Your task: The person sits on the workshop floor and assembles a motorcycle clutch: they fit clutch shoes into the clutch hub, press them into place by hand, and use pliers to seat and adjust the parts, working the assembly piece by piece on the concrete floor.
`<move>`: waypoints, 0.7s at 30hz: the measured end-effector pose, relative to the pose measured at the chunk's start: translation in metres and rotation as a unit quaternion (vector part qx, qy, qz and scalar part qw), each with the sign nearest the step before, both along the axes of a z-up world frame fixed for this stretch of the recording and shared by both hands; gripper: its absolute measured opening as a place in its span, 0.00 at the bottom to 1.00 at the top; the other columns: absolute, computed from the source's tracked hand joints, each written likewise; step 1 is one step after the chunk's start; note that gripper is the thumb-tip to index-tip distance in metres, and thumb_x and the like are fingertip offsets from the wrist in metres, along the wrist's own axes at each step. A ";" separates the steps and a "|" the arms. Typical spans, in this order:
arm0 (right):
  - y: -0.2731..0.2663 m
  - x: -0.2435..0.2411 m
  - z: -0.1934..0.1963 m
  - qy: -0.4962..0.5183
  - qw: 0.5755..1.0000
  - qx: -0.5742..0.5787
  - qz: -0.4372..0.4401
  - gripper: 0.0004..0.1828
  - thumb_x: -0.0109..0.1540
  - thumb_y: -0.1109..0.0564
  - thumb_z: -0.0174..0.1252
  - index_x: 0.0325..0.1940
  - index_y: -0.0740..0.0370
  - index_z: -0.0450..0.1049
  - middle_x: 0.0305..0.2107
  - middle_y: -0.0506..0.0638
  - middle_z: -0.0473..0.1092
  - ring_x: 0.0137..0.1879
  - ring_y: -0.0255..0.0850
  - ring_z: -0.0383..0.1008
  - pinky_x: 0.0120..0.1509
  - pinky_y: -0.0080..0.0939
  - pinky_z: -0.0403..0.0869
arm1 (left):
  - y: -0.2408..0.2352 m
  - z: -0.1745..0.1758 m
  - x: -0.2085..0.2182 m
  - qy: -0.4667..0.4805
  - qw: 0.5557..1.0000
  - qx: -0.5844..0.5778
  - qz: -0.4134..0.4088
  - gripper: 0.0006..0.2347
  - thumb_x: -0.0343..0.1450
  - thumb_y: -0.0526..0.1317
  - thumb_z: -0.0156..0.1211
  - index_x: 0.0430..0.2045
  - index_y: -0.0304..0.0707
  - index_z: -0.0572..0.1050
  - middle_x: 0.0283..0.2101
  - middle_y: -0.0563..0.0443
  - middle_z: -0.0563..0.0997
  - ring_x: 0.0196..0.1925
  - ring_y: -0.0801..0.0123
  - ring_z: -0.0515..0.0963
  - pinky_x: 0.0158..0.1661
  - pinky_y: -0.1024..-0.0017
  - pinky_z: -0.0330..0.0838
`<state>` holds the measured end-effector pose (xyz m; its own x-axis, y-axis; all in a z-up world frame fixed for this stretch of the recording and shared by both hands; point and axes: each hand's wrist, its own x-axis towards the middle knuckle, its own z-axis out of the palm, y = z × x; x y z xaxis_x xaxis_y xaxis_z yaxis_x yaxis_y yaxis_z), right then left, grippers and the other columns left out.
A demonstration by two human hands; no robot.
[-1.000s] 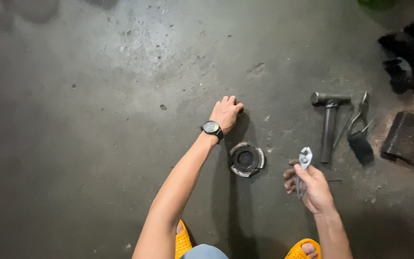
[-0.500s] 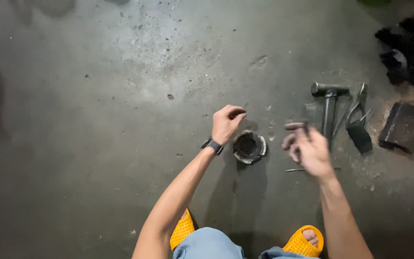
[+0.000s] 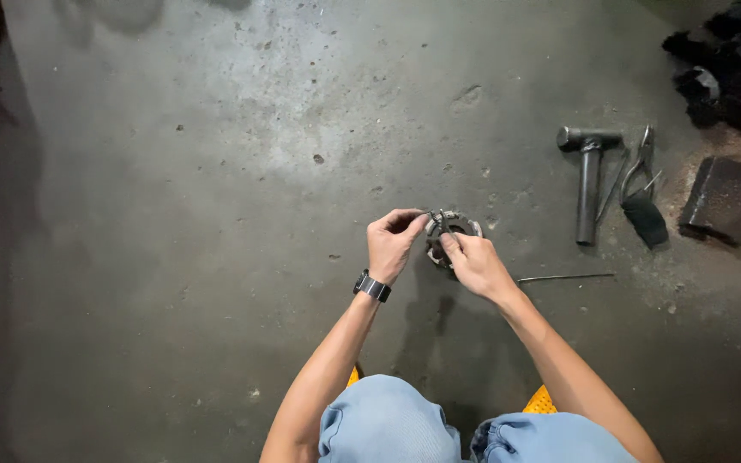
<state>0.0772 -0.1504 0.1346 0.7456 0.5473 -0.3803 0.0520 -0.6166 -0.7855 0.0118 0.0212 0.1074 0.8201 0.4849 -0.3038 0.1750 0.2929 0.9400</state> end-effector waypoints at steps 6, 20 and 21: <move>0.001 -0.009 0.010 -0.065 0.997 -0.018 0.024 0.28 0.70 0.41 0.49 0.33 0.71 0.71 0.23 0.65 0.69 0.28 0.59 0.69 0.36 0.55 0.70 | -0.007 0.019 -0.006 -0.067 0.989 0.132 0.006 0.04 0.69 0.32 0.68 0.34 0.30 0.82 0.34 0.53 0.84 0.36 0.77 0.81 0.41 0.77 0.77; 0.005 -0.014 0.027 -0.157 0.983 -0.088 0.033 0.28 0.71 0.41 0.46 0.32 0.68 0.73 0.21 0.67 0.71 0.33 0.67 0.74 0.37 0.61 0.70 | -0.010 0.032 -0.002 -0.129 0.939 0.318 -0.022 0.06 0.69 0.29 0.66 0.36 0.31 0.79 0.40 0.47 0.80 0.39 0.67 0.84 0.41 0.72 0.79; 0.005 -0.013 0.028 -0.156 0.983 -0.088 0.033 0.28 0.71 0.41 0.46 0.32 0.68 0.73 0.21 0.67 0.71 0.33 0.67 0.74 0.37 0.61 0.70 | -0.010 0.033 -0.002 -0.129 0.939 0.317 -0.023 0.06 0.69 0.29 0.66 0.36 0.31 0.79 0.40 0.47 0.80 0.39 0.67 0.84 0.41 0.72 0.79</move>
<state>0.0640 -0.1456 0.1624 0.8064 0.5441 -0.2317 0.3175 -0.7288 -0.6066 0.0099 0.0109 0.1402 0.8512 0.4638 0.2455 -0.0830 -0.3431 0.9356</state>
